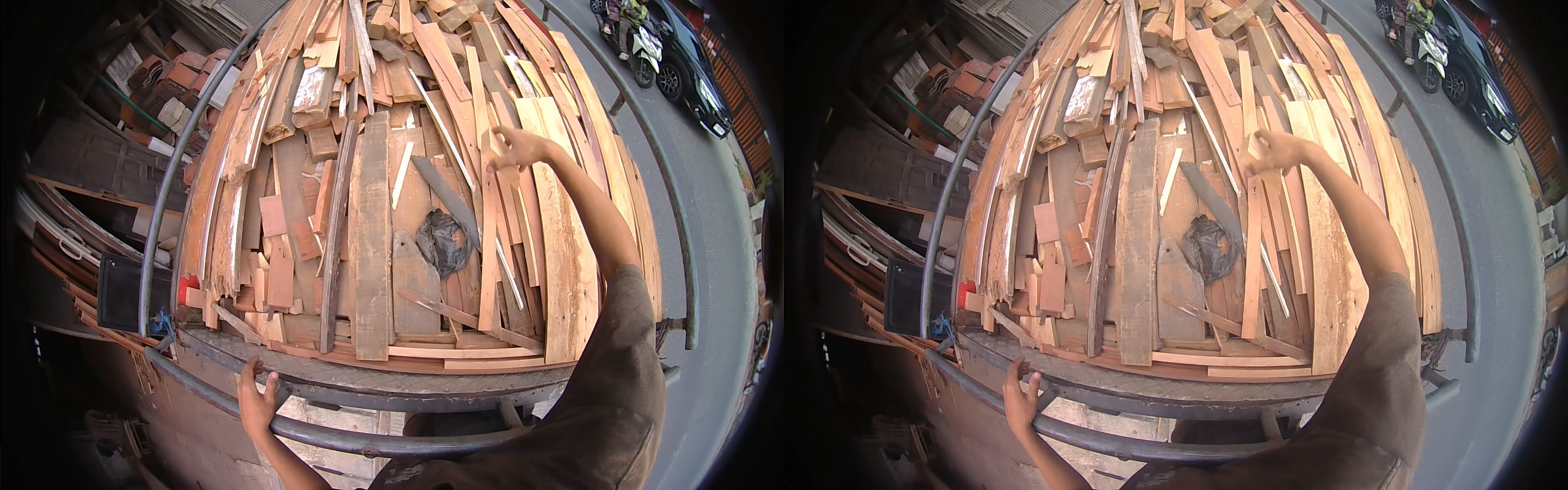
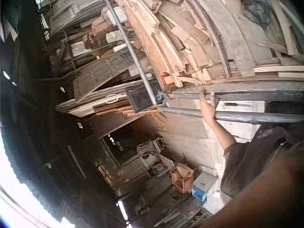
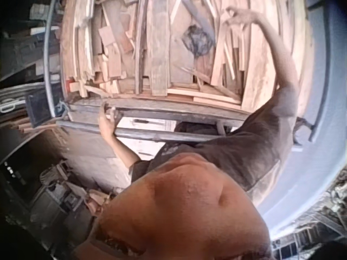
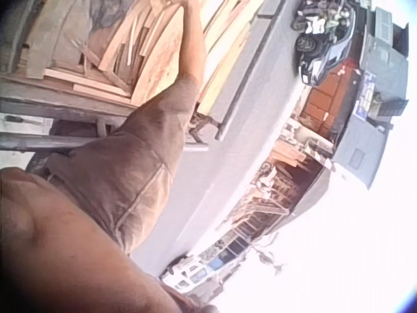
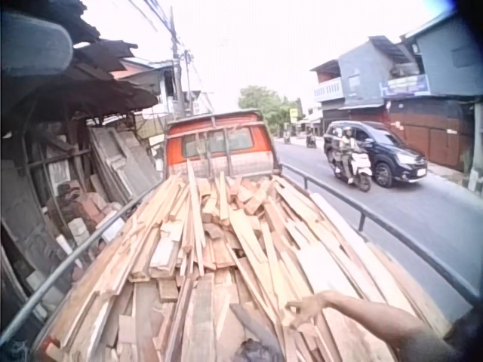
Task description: The person picks up pieces of wood from a pile on the ground and loads them onto the back of a truck. They continue to gather and stack various wooden planks and scraps onto the truck bed throughout the video.
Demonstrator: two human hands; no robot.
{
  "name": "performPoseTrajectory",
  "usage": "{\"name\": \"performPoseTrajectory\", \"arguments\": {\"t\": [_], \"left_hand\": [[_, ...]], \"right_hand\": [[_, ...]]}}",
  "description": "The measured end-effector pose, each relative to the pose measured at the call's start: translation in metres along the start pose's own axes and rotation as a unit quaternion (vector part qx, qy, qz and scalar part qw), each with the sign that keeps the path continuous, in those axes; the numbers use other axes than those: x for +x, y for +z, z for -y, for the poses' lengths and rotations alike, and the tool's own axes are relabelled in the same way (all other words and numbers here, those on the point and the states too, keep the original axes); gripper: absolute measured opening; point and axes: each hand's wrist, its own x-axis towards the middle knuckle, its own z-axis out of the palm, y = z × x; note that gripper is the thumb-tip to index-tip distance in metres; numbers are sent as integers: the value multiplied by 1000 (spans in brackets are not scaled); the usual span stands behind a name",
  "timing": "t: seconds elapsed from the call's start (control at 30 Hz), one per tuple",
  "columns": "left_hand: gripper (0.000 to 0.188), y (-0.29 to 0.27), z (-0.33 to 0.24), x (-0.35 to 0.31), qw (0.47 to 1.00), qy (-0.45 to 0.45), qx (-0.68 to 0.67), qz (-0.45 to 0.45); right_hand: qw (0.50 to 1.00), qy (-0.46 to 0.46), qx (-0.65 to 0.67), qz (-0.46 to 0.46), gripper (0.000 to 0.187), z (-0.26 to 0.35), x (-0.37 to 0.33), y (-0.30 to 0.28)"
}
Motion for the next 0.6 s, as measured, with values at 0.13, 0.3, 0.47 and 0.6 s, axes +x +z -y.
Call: {"name": "performPoseTrajectory", "arguments": {"t": [0.13, 0.3, 0.47, 0.6], "left_hand": [[49, 6, 2, 10, 999, 29, -2, -20], [49, 4, 10, -3, 999, -7, -9, -52], [49, 8, 11, -1, 997, 28, -12, -74], [50, 6, 9, -3, 997, 25, -4, -72]], "right_hand": [[943, 23, -31, -332, 128, -9, 78, -94], [987, 48, -45, -147, 67, 84, 25, 29], [967, 185, 52, -168, 63, 32, -35, 160], [974, 161, 79, -135, 57, 37, -52, 162]]}}
